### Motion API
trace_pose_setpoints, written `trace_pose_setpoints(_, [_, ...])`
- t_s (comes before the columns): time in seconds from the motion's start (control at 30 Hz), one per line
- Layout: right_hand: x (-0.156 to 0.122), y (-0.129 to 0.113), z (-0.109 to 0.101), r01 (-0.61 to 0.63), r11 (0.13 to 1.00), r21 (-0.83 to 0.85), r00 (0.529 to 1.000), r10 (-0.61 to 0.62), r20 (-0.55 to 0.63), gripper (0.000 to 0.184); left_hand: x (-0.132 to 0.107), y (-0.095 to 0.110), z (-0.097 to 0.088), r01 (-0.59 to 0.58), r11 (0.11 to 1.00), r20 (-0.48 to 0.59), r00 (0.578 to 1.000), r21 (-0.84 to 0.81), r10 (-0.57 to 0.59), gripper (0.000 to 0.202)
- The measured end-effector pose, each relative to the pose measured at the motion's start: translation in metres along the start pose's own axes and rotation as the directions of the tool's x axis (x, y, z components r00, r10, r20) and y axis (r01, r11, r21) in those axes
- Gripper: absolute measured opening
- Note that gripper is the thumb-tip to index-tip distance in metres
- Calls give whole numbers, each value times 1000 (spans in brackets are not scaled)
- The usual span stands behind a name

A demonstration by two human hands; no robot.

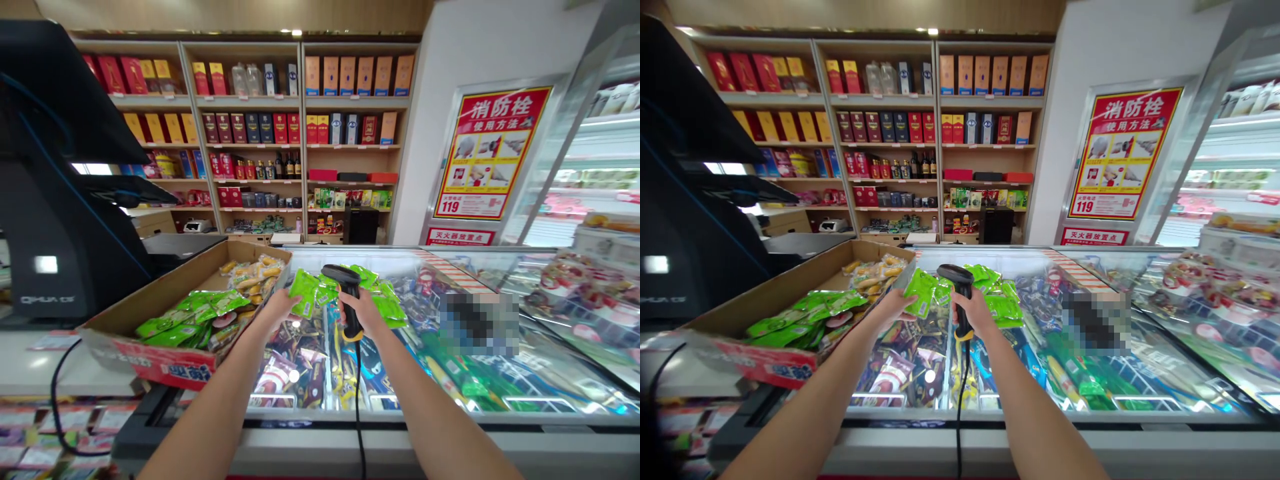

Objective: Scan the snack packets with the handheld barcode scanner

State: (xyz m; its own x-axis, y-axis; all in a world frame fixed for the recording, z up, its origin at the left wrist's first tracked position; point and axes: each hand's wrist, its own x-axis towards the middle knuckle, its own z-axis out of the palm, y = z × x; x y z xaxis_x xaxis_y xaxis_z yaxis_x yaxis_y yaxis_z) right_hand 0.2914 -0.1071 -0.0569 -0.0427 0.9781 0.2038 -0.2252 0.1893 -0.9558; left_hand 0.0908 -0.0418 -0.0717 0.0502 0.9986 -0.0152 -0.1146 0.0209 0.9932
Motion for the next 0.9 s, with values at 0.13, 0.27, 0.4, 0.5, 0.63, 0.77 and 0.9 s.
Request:
trace_pose_setpoints(0.13, [-4, -2, 0, -34, 997, -73, 988, 44, 150, 31, 6, -17, -2, -163, 964, -126, 982, -210, 139, 19])
trace_pose_setpoints(0.27, [-6, -1, 1, -58, 992, -108, 980, 77, 182, 34, 6, -32, 10, -235, 812, -162, 971, -535, 174, 23])
trace_pose_setpoints(0.4, [-8, 0, 3, -154, 987, -54, 974, 161, 159, 39, 6, -35, 15, -205, 691, -136, 979, -693, 155, 34])
trace_pose_setpoints(0.5, [-9, 2, 6, -208, 978, 5, 966, 205, 156, 40, 3, -31, 16, -168, 671, -108, 985, -722, 131, 38])
trace_pose_setpoints(0.63, [-10, 5, 10, -207, 977, 44, 967, 197, 162, 41, -4, -22, 18, -154, 725, -92, 988, -671, 124, 32])
trace_pose_setpoints(0.77, [-12, 5, 14, -179, 983, 50, 975, 170, 143, 40, -9, -16, 22, -174, 797, -114, 985, -578, 132, 27])
trace_pose_setpoints(0.9, [-13, 4, 16, -178, 982, 64, 977, 169, 130, 40, -10, -16, 24, -171, 817, -127, 985, -550, 120, 27])
